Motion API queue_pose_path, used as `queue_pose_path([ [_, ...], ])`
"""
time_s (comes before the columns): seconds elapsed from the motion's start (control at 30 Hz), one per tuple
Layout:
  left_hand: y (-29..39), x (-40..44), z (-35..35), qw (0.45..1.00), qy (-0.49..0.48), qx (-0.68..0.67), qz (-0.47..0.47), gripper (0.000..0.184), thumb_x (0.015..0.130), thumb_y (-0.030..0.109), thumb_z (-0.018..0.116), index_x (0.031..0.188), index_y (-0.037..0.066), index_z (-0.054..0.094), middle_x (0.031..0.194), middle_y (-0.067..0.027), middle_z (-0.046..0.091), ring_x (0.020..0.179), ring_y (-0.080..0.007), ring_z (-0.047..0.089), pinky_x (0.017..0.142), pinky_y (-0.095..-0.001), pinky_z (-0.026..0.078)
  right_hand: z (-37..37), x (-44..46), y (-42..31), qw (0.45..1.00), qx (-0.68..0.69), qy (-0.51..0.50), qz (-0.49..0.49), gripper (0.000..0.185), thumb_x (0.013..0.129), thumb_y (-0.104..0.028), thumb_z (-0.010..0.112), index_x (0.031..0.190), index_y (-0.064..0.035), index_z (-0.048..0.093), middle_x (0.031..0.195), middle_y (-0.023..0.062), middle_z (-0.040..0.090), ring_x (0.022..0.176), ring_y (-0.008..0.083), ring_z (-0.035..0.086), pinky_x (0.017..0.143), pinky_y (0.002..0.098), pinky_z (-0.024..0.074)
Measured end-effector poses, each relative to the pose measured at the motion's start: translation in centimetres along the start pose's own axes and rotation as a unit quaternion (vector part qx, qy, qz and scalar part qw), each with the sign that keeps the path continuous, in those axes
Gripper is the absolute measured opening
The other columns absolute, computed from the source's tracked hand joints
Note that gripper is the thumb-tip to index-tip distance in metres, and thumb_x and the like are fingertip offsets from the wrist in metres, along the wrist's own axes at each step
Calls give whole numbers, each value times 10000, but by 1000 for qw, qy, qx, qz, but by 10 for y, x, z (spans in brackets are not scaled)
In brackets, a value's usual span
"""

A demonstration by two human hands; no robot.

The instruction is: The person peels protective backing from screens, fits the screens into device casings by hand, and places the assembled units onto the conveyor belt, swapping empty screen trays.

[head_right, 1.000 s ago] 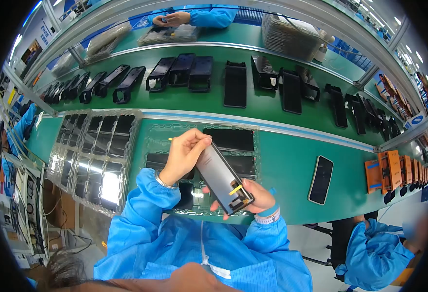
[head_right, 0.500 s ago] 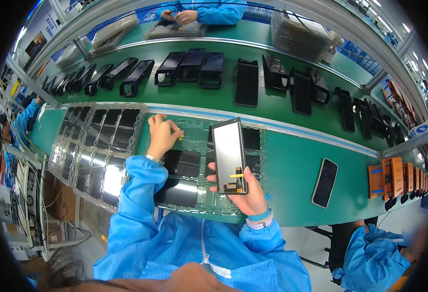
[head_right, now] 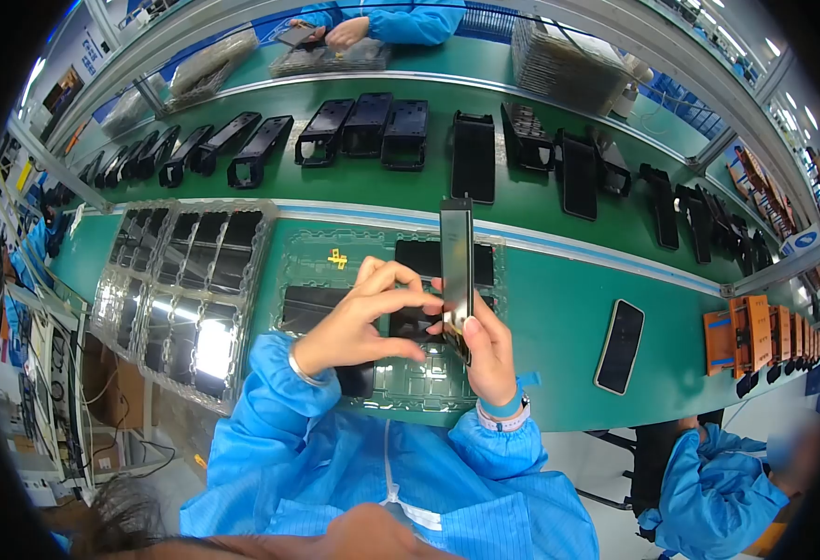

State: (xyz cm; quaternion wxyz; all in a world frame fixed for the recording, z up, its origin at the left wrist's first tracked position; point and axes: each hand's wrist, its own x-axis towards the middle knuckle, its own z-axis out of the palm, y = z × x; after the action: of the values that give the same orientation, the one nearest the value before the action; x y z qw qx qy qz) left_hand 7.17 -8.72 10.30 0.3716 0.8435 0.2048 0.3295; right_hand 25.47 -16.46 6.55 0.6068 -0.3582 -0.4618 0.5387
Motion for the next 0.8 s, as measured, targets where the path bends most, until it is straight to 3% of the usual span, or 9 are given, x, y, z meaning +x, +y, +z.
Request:
queue_pose_path([
  [0.17,3,4,18,998,41,-46,-12,184,704,203,797,820,120,682,1010,-41,486,980,-252,351,880,-354,332,-7,-1,4,999,-43,-16,-19,524,984,-317,404,1326,79,422,1290,158,510,1024,200,573,817,309,504],
  [0.27,-4,1,20,999,40,-26,-4,141,741,146,778,797,82,666,934,-21,540,923,-190,433,834,-319,366,2,1,-4,998,-11,37,-49,521,981,-319,411,1318,78,432,1298,160,503,994,185,579,809,307,507],
  [0.37,-23,-13,15,901,-110,-335,-252,131,805,124,726,773,33,638,833,-13,589,802,-114,506,763,-263,405,-4,9,4,974,-43,176,-138,474,990,-242,392,1349,68,391,1356,169,445,1104,229,552,848,353,526],
  [0.4,-29,-13,10,862,-111,-403,-288,149,840,121,687,782,-7,639,731,-1,613,666,-64,534,641,-235,427,-4,11,6,957,-56,230,-165,468,992,-225,386,1359,65,376,1371,170,429,1133,241,541,857,365,530],
  [0.47,-51,-10,-17,871,-118,-292,-378,187,834,172,691,788,-6,655,746,-1,642,640,-85,547,587,-252,443,-13,11,5,962,5,207,-175,476,972,-131,423,1407,31,315,1433,180,357,1266,300,443,905,419,523],
  [0.53,-90,-7,-35,913,-37,28,-405,268,798,256,721,800,-6,667,751,-51,665,597,-144,582,551,-288,464,-19,9,-1,969,49,157,-182,507,955,-100,460,1421,16,299,1454,187,330,1306,320,401,921,443,515],
  [0.57,-116,-6,-45,890,-46,125,-436,360,743,343,754,801,-2,671,769,-88,674,619,-190,607,570,-315,479,-25,8,-2,973,92,134,-165,625,876,-47,579,1430,-1,293,1469,201,305,1342,346,348,966,498,476],
  [0.7,-130,-7,-58,792,-23,427,-435,612,557,560,813,803,18,672,783,-155,670,714,-302,654,604,-401,497,-39,3,0,973,65,109,-193,842,700,-30,736,1422,-16,304,1474,203,291,1337,355,352,1018,553,405],
  [0.8,-128,10,-63,784,-40,480,-392,686,469,626,810,794,40,664,796,-137,666,779,-312,658,635,-414,500,-36,0,-3,954,150,84,-244,857,695,-61,766,1414,-19,302,1466,189,296,1311,352,382,1013,557,411],
])
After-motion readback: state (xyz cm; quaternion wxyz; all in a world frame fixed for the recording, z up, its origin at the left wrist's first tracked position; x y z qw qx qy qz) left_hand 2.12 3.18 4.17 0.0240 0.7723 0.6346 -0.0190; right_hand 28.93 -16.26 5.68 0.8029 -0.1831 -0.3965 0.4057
